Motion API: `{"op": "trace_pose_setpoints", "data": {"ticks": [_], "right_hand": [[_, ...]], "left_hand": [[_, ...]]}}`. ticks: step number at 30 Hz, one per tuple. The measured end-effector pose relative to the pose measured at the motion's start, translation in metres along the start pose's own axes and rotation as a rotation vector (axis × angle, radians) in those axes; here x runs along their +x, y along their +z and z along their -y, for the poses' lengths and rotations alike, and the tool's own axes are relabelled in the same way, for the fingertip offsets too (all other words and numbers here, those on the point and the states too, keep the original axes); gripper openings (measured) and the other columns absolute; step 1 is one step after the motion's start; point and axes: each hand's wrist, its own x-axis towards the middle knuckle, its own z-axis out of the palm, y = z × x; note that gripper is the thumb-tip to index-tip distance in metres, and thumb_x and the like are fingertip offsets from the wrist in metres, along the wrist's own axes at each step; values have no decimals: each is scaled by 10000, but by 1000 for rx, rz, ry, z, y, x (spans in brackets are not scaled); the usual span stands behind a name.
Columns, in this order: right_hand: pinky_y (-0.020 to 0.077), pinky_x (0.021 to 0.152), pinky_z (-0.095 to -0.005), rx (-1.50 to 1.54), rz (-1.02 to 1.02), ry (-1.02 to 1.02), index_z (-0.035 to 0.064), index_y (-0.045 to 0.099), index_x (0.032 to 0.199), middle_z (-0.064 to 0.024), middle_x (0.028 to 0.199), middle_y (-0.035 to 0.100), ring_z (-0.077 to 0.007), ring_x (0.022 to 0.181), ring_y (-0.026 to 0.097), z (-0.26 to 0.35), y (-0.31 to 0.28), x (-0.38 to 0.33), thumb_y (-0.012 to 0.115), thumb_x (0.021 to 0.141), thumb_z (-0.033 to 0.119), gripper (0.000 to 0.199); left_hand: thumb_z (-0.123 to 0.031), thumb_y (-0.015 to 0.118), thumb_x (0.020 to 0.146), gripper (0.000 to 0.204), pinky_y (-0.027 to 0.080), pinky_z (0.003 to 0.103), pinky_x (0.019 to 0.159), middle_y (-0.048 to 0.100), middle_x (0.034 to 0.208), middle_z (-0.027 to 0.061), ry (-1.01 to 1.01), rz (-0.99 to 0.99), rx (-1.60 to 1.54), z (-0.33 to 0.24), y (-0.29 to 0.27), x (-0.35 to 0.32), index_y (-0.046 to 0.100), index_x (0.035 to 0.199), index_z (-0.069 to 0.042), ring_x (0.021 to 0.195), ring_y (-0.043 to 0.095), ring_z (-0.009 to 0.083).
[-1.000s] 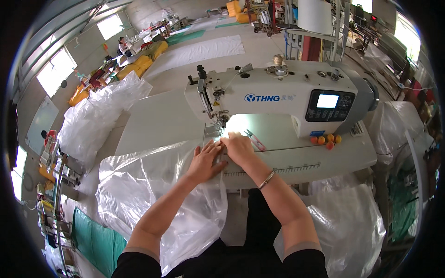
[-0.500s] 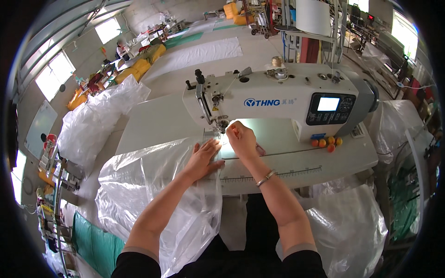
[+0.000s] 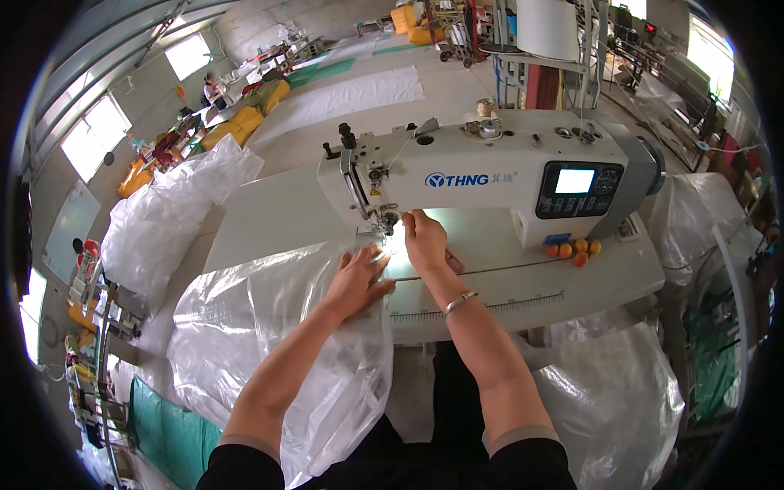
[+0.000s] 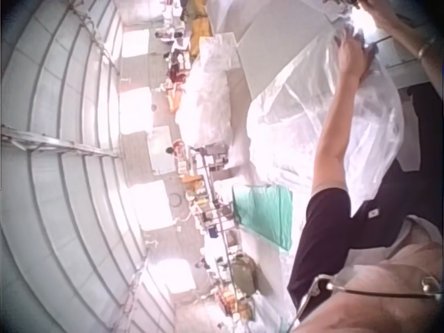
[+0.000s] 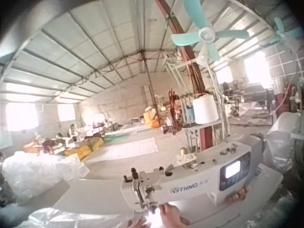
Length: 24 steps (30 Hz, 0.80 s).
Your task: The person aligns and sews a large white plastic sheet using an industrial sewing machine. They guide the material under the needle, adjust the fabric edges, and operate the machine to stitch the plastic. The person also uses a utility knife to trim the material during the process.
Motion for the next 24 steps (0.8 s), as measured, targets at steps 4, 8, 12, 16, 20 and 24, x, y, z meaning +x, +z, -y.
{"op": "trace_pose_setpoints", "data": {"ticks": [4,8,12,16,20,24], "right_hand": [[490,629,-467,9,26,5,60,609,827,-135,738,665,-368,699,638,4,-1,0,508,955,245,246],[485,603,-453,49,45,9,59,606,815,-128,696,655,-359,661,633,1,-3,-1,509,965,263,271],[466,551,-412,128,81,55,52,601,786,-119,632,630,-319,575,611,8,-15,-7,533,963,286,301],[432,484,-339,209,136,66,29,602,779,-91,579,601,-214,484,576,25,-36,-34,581,949,253,283],[397,450,-264,453,283,213,7,612,797,-38,552,560,-98,464,523,54,-69,-87,609,939,199,240],[399,462,-233,480,368,301,-14,609,831,-15,574,552,-42,506,508,45,-106,-166,619,934,186,226]], "left_hand": [[-395,624,882,562,251,518,1104,456,1368,156,32,-33,16,-1,1,-9,518,1341,-88,1332,389,320],[-382,660,857,573,277,476,1094,466,1355,151,38,-57,-11,-4,0,-9,525,1309,-58,1306,409,319],[-370,706,821,595,332,428,1069,474,1345,143,-2,-83,-107,6,2,3,521,1264,-18,1256,448,316],[-351,722,811,601,373,426,1044,481,1339,143,-49,-80,-98,16,6,20,510,1253,-4,1238,463,328],[-325,707,831,564,381,425,1033,479,1334,163,-32,-194,-284,33,13,11,510,1248,0,1228,454,374],[-219,701,843,543,401,426,1018,480,1318,200,16,-317,-440,-25,-26,-62,475,1278,13,1227,463,391]]}}
